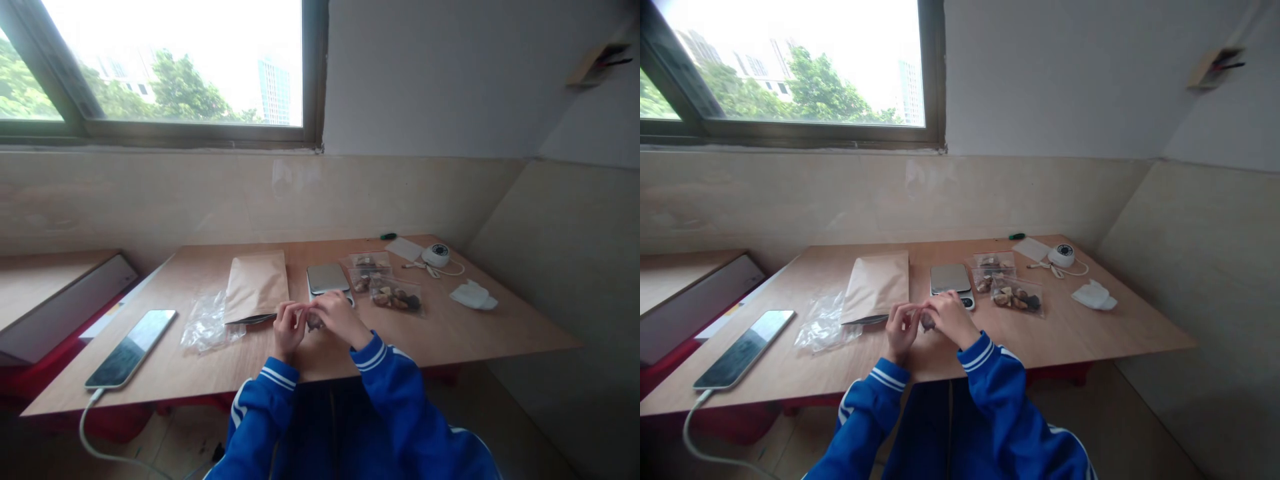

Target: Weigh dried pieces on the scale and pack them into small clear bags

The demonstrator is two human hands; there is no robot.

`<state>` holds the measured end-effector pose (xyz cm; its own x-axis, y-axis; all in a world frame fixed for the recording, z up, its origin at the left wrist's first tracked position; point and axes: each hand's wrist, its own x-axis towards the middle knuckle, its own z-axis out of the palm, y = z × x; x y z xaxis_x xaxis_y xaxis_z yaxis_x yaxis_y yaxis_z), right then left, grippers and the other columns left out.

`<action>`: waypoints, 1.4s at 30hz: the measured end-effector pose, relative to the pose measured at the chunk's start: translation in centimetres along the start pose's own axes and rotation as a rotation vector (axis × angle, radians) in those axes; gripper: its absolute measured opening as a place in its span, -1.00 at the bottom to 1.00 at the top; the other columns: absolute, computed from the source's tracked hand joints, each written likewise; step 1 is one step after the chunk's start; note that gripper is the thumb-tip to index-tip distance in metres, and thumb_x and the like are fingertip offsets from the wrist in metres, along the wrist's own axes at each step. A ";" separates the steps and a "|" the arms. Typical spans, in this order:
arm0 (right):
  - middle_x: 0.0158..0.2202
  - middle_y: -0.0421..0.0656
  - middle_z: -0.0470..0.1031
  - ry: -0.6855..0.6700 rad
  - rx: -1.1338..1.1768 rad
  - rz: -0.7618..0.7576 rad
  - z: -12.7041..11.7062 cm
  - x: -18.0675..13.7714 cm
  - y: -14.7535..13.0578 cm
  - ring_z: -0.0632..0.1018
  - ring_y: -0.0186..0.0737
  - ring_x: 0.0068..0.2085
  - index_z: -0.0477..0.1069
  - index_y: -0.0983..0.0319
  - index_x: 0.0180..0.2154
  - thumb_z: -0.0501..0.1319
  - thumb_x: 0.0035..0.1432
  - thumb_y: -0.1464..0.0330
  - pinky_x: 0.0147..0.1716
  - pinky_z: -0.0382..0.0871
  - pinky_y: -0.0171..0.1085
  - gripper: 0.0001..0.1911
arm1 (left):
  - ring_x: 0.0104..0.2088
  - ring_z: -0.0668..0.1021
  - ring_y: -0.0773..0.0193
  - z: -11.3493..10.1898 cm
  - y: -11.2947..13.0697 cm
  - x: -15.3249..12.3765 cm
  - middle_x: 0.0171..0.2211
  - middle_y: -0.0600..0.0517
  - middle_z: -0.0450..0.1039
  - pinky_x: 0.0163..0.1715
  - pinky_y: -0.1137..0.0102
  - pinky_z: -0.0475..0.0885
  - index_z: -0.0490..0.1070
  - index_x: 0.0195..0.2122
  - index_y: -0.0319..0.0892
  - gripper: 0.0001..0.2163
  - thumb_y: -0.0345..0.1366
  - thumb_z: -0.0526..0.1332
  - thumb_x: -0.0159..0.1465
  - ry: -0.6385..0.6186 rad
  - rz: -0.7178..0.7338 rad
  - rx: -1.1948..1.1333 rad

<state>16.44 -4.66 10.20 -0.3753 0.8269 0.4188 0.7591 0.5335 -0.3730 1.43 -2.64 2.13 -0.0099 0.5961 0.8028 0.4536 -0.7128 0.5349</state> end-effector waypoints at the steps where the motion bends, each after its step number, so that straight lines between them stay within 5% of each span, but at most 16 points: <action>1: -0.32 -0.17 0.56 -0.012 -0.027 -0.004 0.0 0.2 0.2 0.50 -0.20 -0.20 0.46 0.21 -0.31 0.15 0.22 0.40 -0.09 0.16 -0.20 -0.89 | -0.56 0.38 0.50 0.0 0.0 0.0 -0.33 0.04 0.34 -0.57 0.55 0.35 0.39 -0.26 -0.16 -0.92 -0.39 0.15 0.23 -0.003 -0.001 -0.006; 10: -0.43 -0.15 0.52 0.041 -0.184 -0.023 -0.1 0.5 0.4 0.48 -0.24 -0.30 0.49 0.20 -0.42 0.13 0.19 0.50 -0.14 0.16 -0.22 -0.79 | -0.48 0.44 0.44 0.2 0.3 0.1 -0.33 0.03 0.35 -0.58 0.55 0.33 0.36 -0.26 -0.16 -0.92 -0.34 0.11 0.26 -0.077 -0.047 -0.061; 17: -0.31 -0.17 0.58 0.114 -0.058 0.006 0.5 -0.2 1.6 0.49 -0.18 -0.26 0.50 0.11 -0.21 0.18 0.21 0.32 -0.19 0.20 -0.22 -0.85 | -0.40 0.46 0.37 0.2 -0.1 0.2 -0.38 0.03 0.35 -0.47 0.49 0.36 0.31 -0.28 -0.17 -0.96 -0.36 0.09 0.27 0.027 -0.045 0.014; 25: -0.34 -0.22 0.62 0.089 -0.052 0.038 0.3 -1.3 2.9 0.54 -0.28 -0.32 0.54 0.13 -0.34 0.14 0.18 0.55 -0.16 0.12 -0.22 -0.74 | -0.43 0.45 0.39 0.1 0.2 0.2 -0.40 0.04 0.36 -0.48 0.50 0.33 0.32 -0.30 -0.17 -0.96 -0.36 0.10 0.27 -0.013 -0.045 0.010; 32: -0.28 -0.18 0.61 0.040 -0.031 0.025 0.4 -1.6 4.1 0.52 -0.22 -0.25 0.52 0.06 -0.16 0.17 0.21 0.33 -0.22 0.20 -0.24 -0.80 | -0.44 0.44 0.39 0.2 -0.3 0.2 -0.40 0.04 0.36 -0.47 0.49 0.34 0.35 -0.29 -0.17 -0.94 -0.34 0.11 0.27 0.058 -0.097 0.022; 42: -0.37 -0.24 0.62 0.081 -0.015 0.112 -0.8 -3.1 5.8 0.53 -0.26 -0.41 0.57 0.12 -0.36 0.11 0.09 0.59 -0.28 0.25 -0.25 -0.67 | -0.38 0.48 0.34 0.0 0.1 0.4 -0.37 0.03 0.40 -0.41 0.46 0.37 0.39 -0.28 -0.15 -0.87 -0.31 0.06 0.30 -0.038 -0.116 -0.007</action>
<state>22.48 -4.27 7.41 -0.2439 0.8639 0.4406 0.8019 0.4352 -0.4094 1.46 -2.53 2.53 -0.0281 0.6884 0.7248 0.4449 -0.6407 0.6258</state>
